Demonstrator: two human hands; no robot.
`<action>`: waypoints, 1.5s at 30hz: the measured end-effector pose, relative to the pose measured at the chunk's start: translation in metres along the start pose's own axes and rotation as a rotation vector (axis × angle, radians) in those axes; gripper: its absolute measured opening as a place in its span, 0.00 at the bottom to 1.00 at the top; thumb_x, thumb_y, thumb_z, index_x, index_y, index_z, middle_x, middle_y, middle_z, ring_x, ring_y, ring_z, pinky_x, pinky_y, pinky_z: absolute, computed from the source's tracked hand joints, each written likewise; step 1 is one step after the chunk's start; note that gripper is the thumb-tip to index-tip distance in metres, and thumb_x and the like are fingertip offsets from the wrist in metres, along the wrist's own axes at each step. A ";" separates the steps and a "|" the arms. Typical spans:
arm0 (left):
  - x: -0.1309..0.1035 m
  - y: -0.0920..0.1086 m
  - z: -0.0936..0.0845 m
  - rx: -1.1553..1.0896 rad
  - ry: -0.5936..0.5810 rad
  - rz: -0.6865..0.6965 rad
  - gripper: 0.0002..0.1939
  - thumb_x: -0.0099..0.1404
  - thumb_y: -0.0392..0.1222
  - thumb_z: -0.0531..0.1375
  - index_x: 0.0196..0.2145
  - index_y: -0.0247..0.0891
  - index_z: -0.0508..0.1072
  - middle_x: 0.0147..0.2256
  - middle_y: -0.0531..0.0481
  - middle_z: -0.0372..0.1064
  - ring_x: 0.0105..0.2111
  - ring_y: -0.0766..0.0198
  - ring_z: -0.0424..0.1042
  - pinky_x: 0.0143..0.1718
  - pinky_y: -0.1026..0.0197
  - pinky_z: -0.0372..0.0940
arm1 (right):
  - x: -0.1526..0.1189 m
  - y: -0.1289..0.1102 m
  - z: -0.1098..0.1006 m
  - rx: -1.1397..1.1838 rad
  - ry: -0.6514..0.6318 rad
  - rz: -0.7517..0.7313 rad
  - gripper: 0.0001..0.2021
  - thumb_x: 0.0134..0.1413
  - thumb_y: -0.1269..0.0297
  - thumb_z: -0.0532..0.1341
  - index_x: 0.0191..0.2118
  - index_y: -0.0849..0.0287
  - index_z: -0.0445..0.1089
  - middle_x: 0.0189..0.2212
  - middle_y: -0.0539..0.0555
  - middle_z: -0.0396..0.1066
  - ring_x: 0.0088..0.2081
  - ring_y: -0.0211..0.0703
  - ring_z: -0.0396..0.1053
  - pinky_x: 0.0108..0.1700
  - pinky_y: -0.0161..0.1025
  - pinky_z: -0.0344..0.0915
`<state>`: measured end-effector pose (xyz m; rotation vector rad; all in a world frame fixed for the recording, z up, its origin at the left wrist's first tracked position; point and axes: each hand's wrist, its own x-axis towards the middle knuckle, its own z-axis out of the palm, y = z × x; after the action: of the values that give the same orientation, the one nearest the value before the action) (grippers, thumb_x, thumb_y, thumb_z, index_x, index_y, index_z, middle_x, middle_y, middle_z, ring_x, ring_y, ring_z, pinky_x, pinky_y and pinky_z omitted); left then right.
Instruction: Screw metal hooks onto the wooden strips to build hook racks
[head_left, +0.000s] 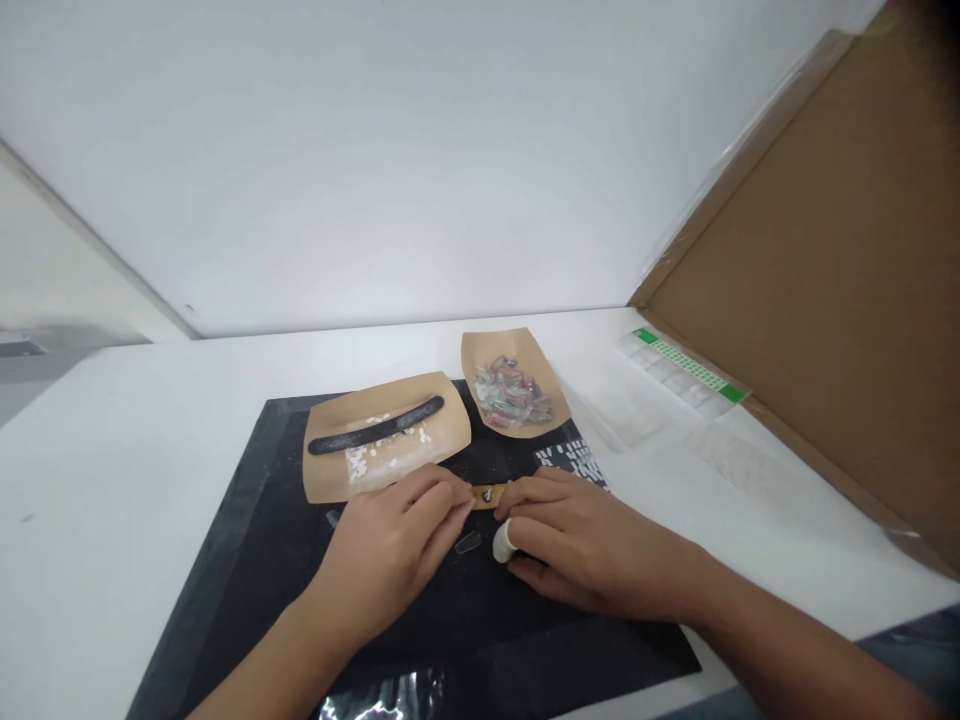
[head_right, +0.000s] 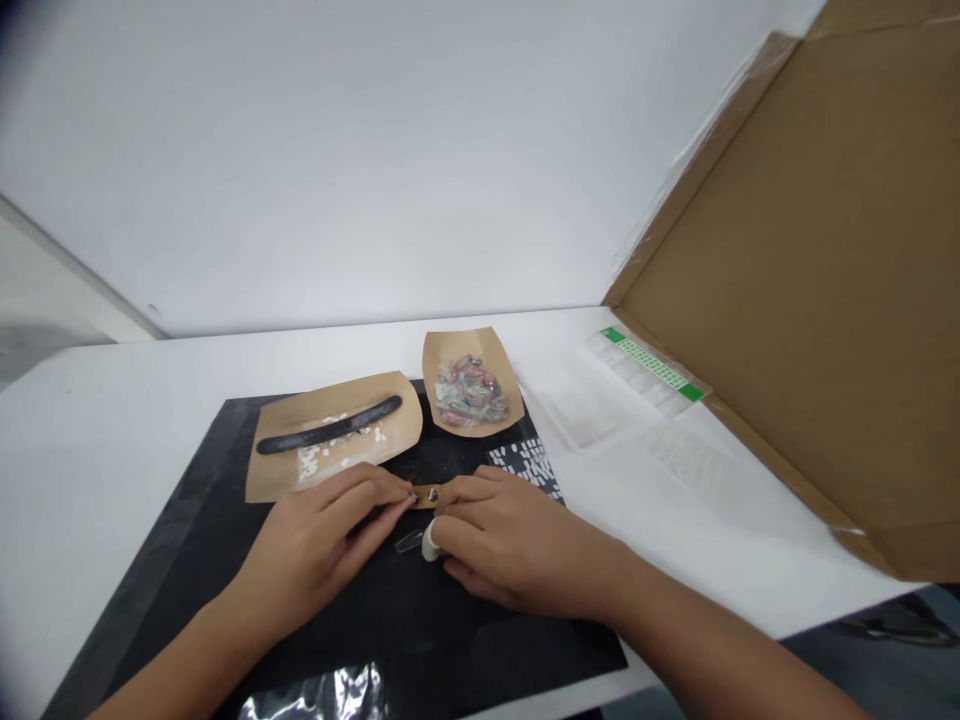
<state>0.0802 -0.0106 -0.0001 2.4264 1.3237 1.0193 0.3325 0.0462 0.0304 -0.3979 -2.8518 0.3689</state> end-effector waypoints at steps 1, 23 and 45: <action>0.000 0.000 0.000 -0.005 0.012 -0.001 0.06 0.77 0.36 0.59 0.48 0.39 0.75 0.44 0.48 0.79 0.41 0.62 0.80 0.44 0.60 0.75 | 0.000 0.000 -0.001 0.014 0.011 0.008 0.05 0.70 0.71 0.60 0.38 0.58 0.67 0.40 0.56 0.77 0.46 0.47 0.74 0.45 0.43 0.66; 0.009 0.001 -0.017 -0.248 -0.030 -0.158 0.05 0.73 0.38 0.60 0.40 0.40 0.78 0.33 0.52 0.75 0.24 0.71 0.68 0.24 0.68 0.61 | -0.010 0.017 -0.008 0.454 0.304 0.431 0.09 0.63 0.69 0.65 0.46 0.54 0.66 0.41 0.52 0.78 0.32 0.37 0.70 0.36 0.37 0.70; 0.009 0.002 -0.016 -0.311 -0.032 -0.218 0.13 0.78 0.45 0.58 0.42 0.41 0.83 0.33 0.54 0.81 0.17 0.72 0.70 0.26 0.67 0.68 | 0.009 0.003 0.010 0.908 0.619 0.453 0.15 0.61 0.60 0.73 0.44 0.56 0.66 0.38 0.53 0.79 0.36 0.40 0.79 0.38 0.39 0.76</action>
<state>0.0748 -0.0069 0.0169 2.0154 1.2773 1.0360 0.3227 0.0497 0.0220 -0.7706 -1.7353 1.2748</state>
